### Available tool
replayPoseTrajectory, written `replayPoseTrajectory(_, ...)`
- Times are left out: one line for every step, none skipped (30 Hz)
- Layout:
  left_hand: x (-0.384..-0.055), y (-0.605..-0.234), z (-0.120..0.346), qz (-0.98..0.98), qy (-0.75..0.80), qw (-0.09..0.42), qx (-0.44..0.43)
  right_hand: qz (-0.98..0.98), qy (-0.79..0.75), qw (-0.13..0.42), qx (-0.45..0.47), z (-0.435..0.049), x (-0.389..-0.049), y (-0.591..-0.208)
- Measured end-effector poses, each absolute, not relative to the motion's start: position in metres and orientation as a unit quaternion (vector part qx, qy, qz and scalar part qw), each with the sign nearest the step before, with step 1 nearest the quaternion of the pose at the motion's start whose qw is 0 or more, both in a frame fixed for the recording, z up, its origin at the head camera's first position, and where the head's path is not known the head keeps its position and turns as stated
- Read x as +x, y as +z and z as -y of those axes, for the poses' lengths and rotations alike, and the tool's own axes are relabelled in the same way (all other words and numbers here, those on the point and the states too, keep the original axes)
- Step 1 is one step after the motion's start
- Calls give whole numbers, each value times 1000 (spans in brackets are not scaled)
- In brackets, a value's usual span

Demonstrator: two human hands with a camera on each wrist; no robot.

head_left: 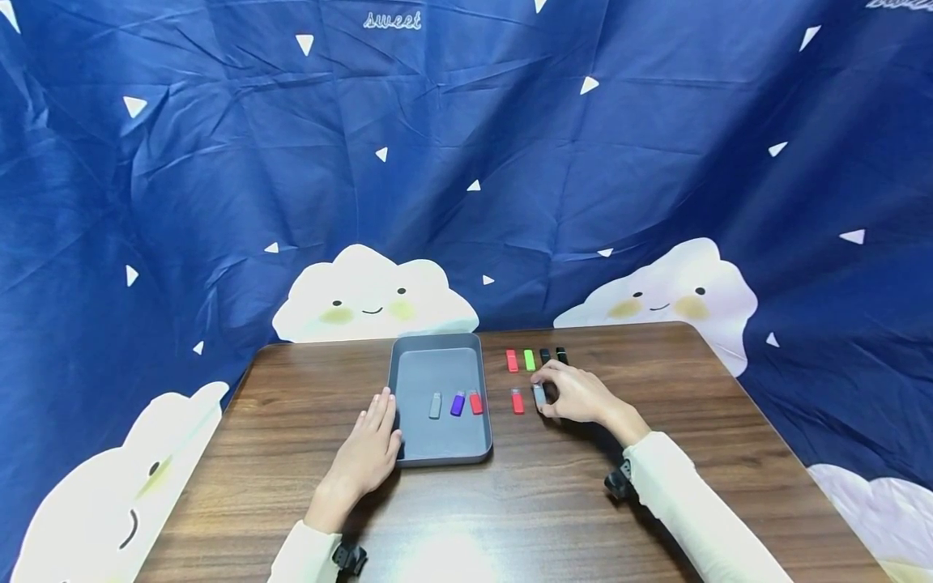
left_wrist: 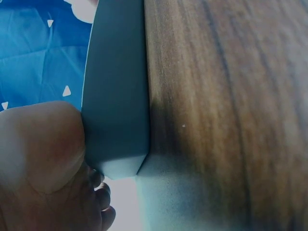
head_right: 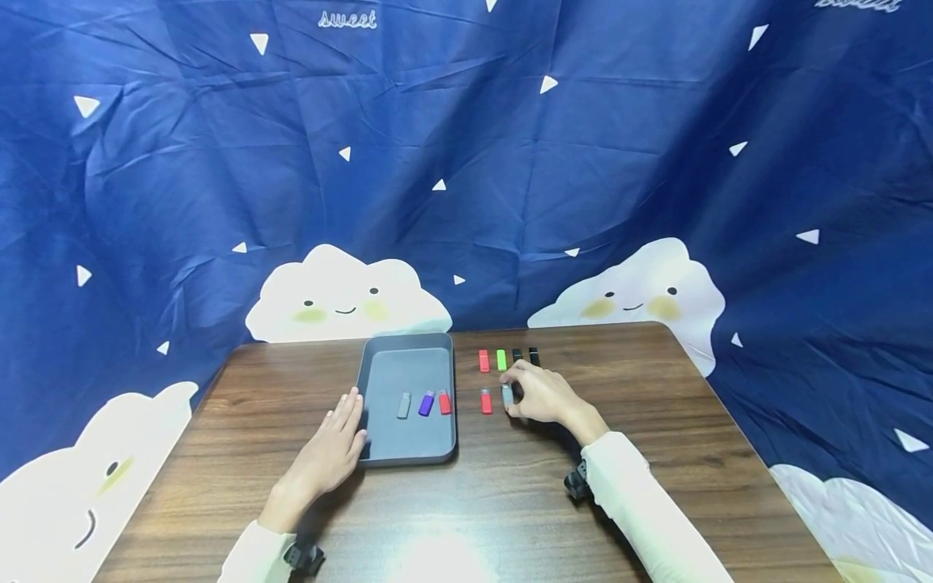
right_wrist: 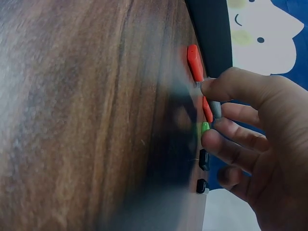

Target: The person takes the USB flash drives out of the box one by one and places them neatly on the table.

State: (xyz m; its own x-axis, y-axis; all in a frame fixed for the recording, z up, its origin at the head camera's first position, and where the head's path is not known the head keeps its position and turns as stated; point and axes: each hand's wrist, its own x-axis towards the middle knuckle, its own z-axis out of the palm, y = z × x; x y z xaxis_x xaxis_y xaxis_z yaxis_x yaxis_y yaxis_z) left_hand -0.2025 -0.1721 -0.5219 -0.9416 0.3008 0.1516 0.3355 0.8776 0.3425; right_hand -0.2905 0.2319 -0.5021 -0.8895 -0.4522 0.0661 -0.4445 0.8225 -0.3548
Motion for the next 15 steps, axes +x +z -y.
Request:
replayPoseTrajectory(-202,-522,172,967,-187,47,-165,-955,-183,11,-234,-232,-291,-502)
replayPoseTrajectory(-202,-523,173,967,-188,47,-166,-955,-183,12,-234,-232,-291,-503)
replayPoseTrajectory(-202,-523,173,967,-186,47,-167,-955,-183,13,-233,-232,-291,-503)
replayPoseTrajectory(-203,-524,173,967,-184,48,-168,-955,-182,14,-233,-232,-291,-504)
replayPoseTrajectory(-203,-524,173,967,-183,48,-169,-956,-180,14,-233,-232,-292,-505)
replayPoseTrajectory(-202,-523,173,968,-182,45,-168,-956,-180,14,-233,-232,-292,-505)
replayPoseTrajectory(-202,-523,173,968,-184,43,-167,-956,-179,14,-232,-232,-292,-506)
replayPoseTrajectory(-202,-522,173,968,-182,42,-166,-956,-179,15,-232,-232,-293,-507)
replayPoseTrajectory(-202,-522,172,969,-178,41,-164,-955,-181,16,-232,-232,-293,-507)
replayPoseTrajectory(-202,-521,172,969,-179,39,-163,-955,-181,15,-234,-232,-294,-508)
replayPoseTrajectory(-202,-520,172,970,-177,38,-163,-955,-180,14,-236,-232,-294,-508)
replayPoseTrajectory(-202,-520,172,971,-175,37,-162,-955,-180,15,-237,-232,-294,-509)
replayPoseTrajectory(-202,-520,171,971,-173,36,-161,-954,-180,15,-238,-232,-295,-509)
replayPoseTrajectory(-202,-519,171,971,-171,35,-161,-954,-179,14,-239,-232,-295,-510)
replayPoseTrajectory(-202,-519,171,972,-170,34,-160,-954,-178,13,-241,-232,-296,-511)
